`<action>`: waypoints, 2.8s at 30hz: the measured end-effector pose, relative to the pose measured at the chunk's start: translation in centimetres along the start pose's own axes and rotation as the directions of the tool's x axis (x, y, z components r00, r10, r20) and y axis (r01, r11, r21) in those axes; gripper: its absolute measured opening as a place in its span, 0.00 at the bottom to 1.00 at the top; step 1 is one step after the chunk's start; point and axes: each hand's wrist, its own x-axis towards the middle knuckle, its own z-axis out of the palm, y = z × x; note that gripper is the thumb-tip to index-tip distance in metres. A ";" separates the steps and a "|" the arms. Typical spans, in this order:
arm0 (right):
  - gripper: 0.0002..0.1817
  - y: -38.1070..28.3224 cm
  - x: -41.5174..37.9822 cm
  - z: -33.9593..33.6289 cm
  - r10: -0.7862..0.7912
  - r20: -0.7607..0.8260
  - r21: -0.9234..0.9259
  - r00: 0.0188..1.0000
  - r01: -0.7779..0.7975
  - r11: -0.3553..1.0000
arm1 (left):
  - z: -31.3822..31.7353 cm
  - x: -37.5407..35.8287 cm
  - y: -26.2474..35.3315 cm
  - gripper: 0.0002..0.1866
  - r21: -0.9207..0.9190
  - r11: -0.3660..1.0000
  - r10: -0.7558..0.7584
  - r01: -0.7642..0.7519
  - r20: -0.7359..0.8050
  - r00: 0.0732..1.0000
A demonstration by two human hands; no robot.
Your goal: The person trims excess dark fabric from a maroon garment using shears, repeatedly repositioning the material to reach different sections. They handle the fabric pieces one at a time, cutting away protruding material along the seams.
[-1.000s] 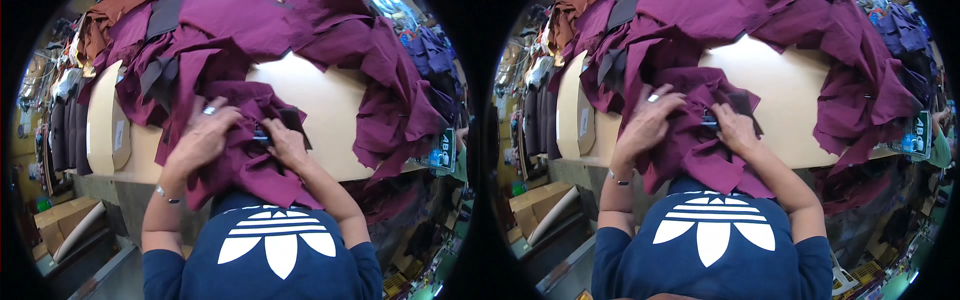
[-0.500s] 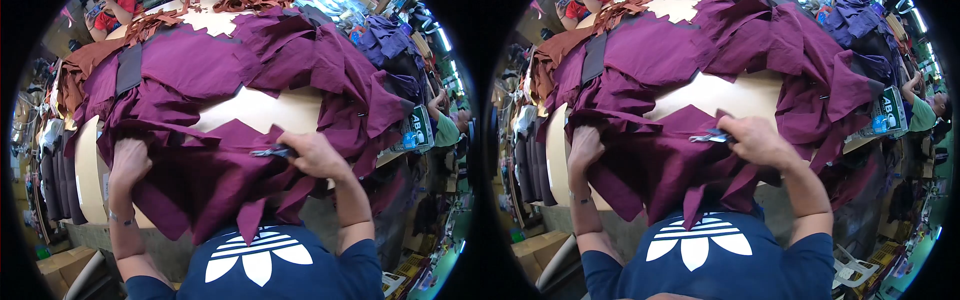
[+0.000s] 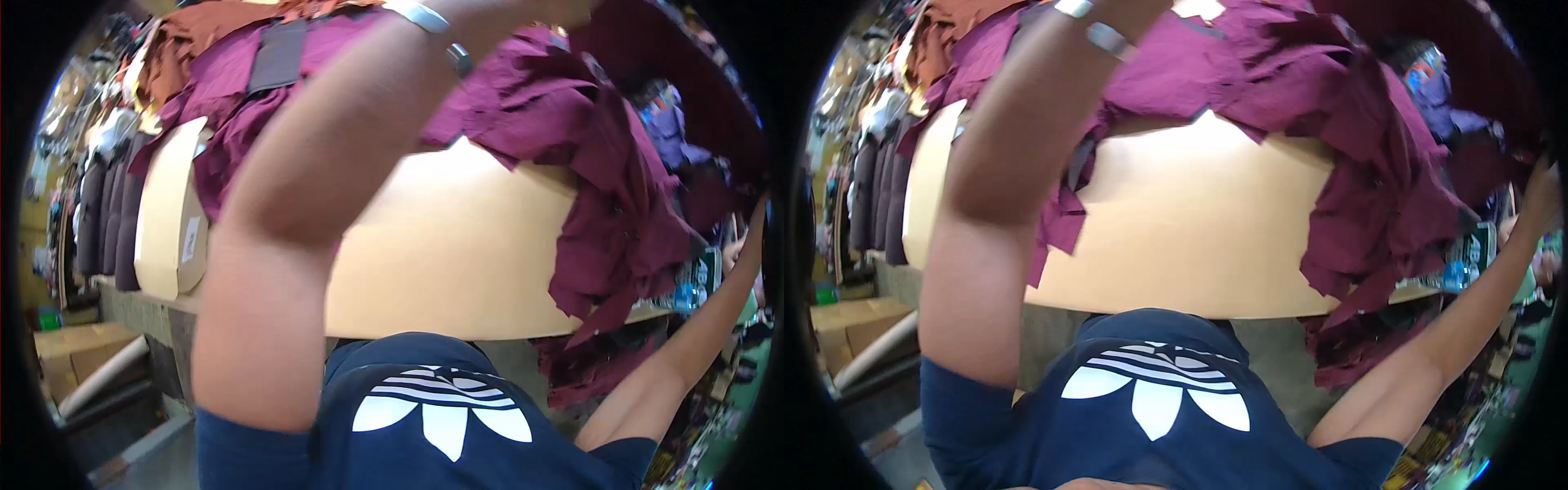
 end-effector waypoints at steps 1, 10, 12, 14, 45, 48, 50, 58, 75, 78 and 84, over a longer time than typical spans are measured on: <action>0.26 0.2 -1.9 1.0 -0.001 0.065 -0.001 0.998 0.001 1.000 | 1.6 -1.2 0.5 0.19 -0.119 0.993 -0.012 0.024 0.101 0.995; 0.24 -9.8 -19.0 3.0 0.004 0.786 0.257 0.618 -0.333 0.907 | -0.4 -23.6 1.5 0.15 -0.198 0.843 -0.346 0.501 0.514 0.785; 0.21 -10.0 -17.6 2.0 0.046 0.728 0.261 0.685 -0.338 0.904 | -2.8 -27.0 -0.5 0.13 -0.118 0.773 -0.528 0.623 0.424 0.736; 0.16 -11.8 -14.8 -0.5 0.146 0.621 0.337 0.770 -0.430 0.838 | -4.6 -30.0 -2.6 0.11 -0.027 0.734 -0.626 0.678 0.360 0.692; 0.16 -38.0 -16.3 -16.6 -0.142 0.863 0.243 0.485 -0.644 -0.726 | -9.0 -17.9 7.0 0.36 -0.770 0.433 -0.582 0.468 0.157 0.797; 0.11 -36.0 -15.1 -18.5 -0.222 0.741 0.297 0.634 -0.605 -0.738 | -13.5 -18.0 6.9 0.32 -0.536 0.638 -0.668 0.553 -0.027 0.744; 0.10 -34.7 -13.3 -20.4 -0.310 0.636 0.183 0.707 -0.528 -0.829 | -15.2 -17.0 6.5 0.28 -0.618 0.679 -0.633 0.396 -0.221 0.742; 0.04 -36.1 -17.6 -16.2 -0.428 0.892 -0.266 0.145 -0.597 -0.757 | -9.0 -17.9 6.7 0.24 -0.564 0.514 -0.566 0.647 0.344 0.749; 0.25 -35.0 -21.6 -15.4 0.320 0.880 0.438 0.351 -0.861 -0.258 | 0.3 -25.0 11.8 0.14 -0.517 0.393 -0.236 0.761 0.743 0.626; 0.27 -35.9 -23.4 -15.8 0.238 0.936 0.337 0.258 -0.852 -0.400 | 0.4 -24.9 12.8 0.16 -0.465 0.462 -0.267 0.755 0.739 0.619; 0.14 -36.4 -25.6 -13.2 0.133 0.953 0.299 0.271 -0.902 -0.311 | 0.2 -25.5 16.3 0.28 -0.393 0.664 -0.402 0.636 0.530 0.747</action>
